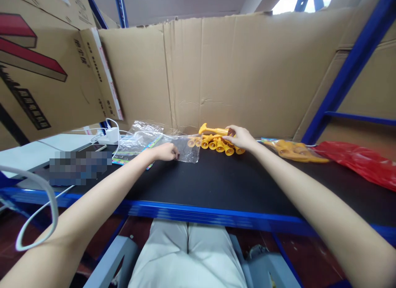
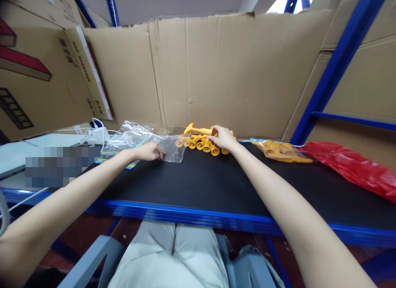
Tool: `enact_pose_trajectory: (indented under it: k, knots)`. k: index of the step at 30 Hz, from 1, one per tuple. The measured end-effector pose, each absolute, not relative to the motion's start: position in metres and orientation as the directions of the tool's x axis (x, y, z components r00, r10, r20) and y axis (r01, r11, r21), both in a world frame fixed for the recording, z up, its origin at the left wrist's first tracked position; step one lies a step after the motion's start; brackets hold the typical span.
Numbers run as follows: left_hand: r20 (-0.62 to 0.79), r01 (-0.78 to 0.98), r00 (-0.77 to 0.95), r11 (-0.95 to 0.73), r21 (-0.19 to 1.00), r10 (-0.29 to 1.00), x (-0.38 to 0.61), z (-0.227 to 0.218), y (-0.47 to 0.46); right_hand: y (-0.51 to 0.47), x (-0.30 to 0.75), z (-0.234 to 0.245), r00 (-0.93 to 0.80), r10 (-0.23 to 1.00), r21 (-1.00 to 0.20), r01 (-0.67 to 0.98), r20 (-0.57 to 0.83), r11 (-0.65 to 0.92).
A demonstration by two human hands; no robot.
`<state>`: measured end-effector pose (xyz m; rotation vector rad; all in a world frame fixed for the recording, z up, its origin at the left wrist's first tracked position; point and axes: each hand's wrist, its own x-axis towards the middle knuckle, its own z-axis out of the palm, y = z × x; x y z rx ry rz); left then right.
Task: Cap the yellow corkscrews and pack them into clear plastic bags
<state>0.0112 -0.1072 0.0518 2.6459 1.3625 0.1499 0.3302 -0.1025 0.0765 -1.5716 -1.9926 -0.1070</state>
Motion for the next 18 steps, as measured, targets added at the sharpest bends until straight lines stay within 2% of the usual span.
enact_pose_trajectory:
  k: [3, 6, 13, 18]
  knots:
    - [-0.012, 0.857, 0.496, -0.488, 0.165, 0.868, 0.025, 0.059, -0.1, -0.117, 0.33, 0.077, -0.282, 0.834, -0.325, 0.824, 0.475, 0.464]
    - [0.059, 0.9, 0.427, -0.431, 0.066, 0.902, 0.04, 0.065, -0.097, -0.129, 0.326, 0.073, -0.396, 0.818, -0.334, 0.77, 0.418, 0.543]
    - [0.074, 0.944, 0.328, -0.324, -0.058, 0.942, 0.068, 0.067, -0.093, -0.138, 0.322, 0.062, -0.442, 0.839, -0.282, 0.801, 0.317, 0.529]
    - [0.065, 0.945, 0.323, -0.317, -0.083, 0.944, 0.078, 0.065, -0.092, -0.137, 0.322, 0.058, -0.412, 0.868, -0.303, 0.82, 0.277, 0.486]
